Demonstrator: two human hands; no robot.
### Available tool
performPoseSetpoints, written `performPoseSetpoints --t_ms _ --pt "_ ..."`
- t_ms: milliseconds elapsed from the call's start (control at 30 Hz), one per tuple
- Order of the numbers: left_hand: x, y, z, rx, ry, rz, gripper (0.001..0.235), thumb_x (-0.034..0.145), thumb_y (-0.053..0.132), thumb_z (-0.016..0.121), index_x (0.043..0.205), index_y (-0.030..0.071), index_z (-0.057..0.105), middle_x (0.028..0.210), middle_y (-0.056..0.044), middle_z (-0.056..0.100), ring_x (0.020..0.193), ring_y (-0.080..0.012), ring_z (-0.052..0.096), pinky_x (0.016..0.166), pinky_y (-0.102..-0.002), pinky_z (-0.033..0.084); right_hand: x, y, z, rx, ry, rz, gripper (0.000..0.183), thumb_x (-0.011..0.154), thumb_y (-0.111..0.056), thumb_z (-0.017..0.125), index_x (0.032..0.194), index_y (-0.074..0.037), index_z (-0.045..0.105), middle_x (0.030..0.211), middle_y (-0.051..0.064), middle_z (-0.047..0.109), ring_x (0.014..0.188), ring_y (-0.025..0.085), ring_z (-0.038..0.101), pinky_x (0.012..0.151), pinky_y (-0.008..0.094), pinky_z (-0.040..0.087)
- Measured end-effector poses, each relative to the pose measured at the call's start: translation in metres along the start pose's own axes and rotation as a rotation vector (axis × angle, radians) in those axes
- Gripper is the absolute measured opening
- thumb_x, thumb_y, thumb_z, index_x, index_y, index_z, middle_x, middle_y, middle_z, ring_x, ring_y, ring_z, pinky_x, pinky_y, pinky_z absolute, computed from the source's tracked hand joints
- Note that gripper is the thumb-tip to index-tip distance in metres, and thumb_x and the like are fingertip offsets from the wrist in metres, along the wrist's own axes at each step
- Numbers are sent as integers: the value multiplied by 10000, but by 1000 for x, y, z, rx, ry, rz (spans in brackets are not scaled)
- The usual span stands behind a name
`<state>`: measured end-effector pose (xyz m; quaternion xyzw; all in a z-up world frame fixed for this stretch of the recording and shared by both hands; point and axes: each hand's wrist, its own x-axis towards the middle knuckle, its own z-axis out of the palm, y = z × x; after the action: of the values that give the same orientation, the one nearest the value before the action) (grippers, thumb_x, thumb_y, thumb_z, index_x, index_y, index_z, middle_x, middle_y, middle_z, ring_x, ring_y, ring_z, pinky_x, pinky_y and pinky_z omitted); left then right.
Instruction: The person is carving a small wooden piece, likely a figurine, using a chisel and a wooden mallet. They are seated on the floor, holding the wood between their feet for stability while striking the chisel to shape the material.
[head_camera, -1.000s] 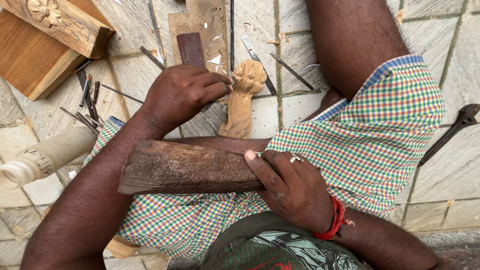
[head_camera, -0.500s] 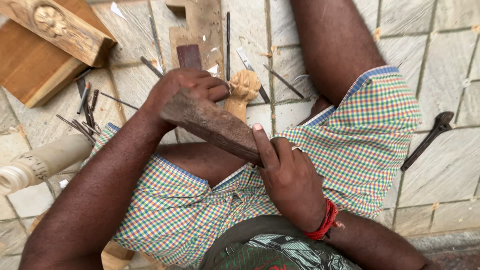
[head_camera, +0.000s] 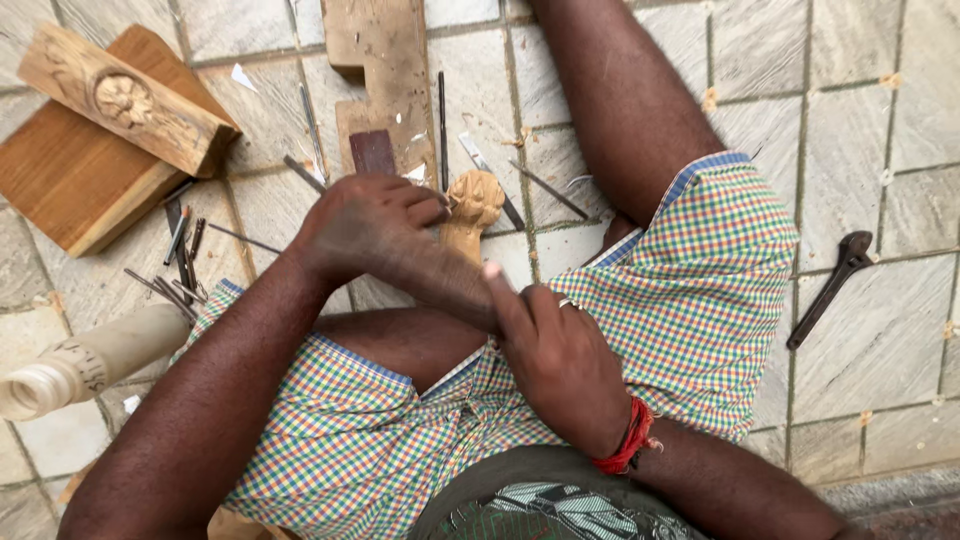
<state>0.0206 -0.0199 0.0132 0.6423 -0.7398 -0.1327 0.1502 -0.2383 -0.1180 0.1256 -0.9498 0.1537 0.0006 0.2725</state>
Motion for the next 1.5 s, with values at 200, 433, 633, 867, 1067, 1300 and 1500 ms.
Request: performPoseSetpoints --t_ms 200,433,633,867,1067,1300,1500 --pt "-2 0 -4 -78 -1 28 537 767 513 748 1100 97 674 1107 -62 757 988 -229 741 787 -363 617 -1 1 5 13 -9 -3 770 824 -99 747 1526 -47 433 942 112 581 665 235 579 585 408 500" --pt "-1 2 7 -12 19 54 316 942 318 727 1160 94 675 1196 -37 740 1085 -182 723 870 -339 601 -2 7 9 -14 -44 33 798 823 -74 762 1546 -43 425 910 113 572 664 230 584 578 409 507" --pt "8 6 12 47 -58 -10 299 846 300 743 1081 125 682 1053 -59 775 915 -204 762 709 -352 626 -5 11 10 70 -95 122 834 812 -143 787 1545 -41 404 967 152 621 695 256 627 597 406 529" --pt "18 54 34 -808 633 -969 123 998 131 709 1081 44 683 871 -143 774 774 -223 776 659 -336 653 -13 49 -9 1022 24 664 733 927 -153 710 1583 -44 401 855 95 704 698 156 660 611 280 567" --pt "24 99 83 -1061 1082 -1223 173 996 115 656 1110 -14 637 891 -102 777 810 -155 783 710 -245 632 -32 75 -41 1012 200 571 419 886 -24 730 1264 47 563 865 56 662 714 124 661 637 283 561" --pt "26 111 102 -817 1047 -1332 199 1016 177 676 1112 3 664 761 -108 738 606 -157 659 552 -292 454 -30 62 -59 870 156 312 540 896 -11 763 1400 20 571 1005 27 652 890 93 626 758 250 529" --pt "30 111 94 -641 1049 -1220 192 1003 197 683 1073 19 665 827 -99 764 747 -148 758 634 -306 577 -17 49 -75 651 181 61 674 928 -21 809 1530 -8 507 1220 72 678 1029 130 679 890 270 573"
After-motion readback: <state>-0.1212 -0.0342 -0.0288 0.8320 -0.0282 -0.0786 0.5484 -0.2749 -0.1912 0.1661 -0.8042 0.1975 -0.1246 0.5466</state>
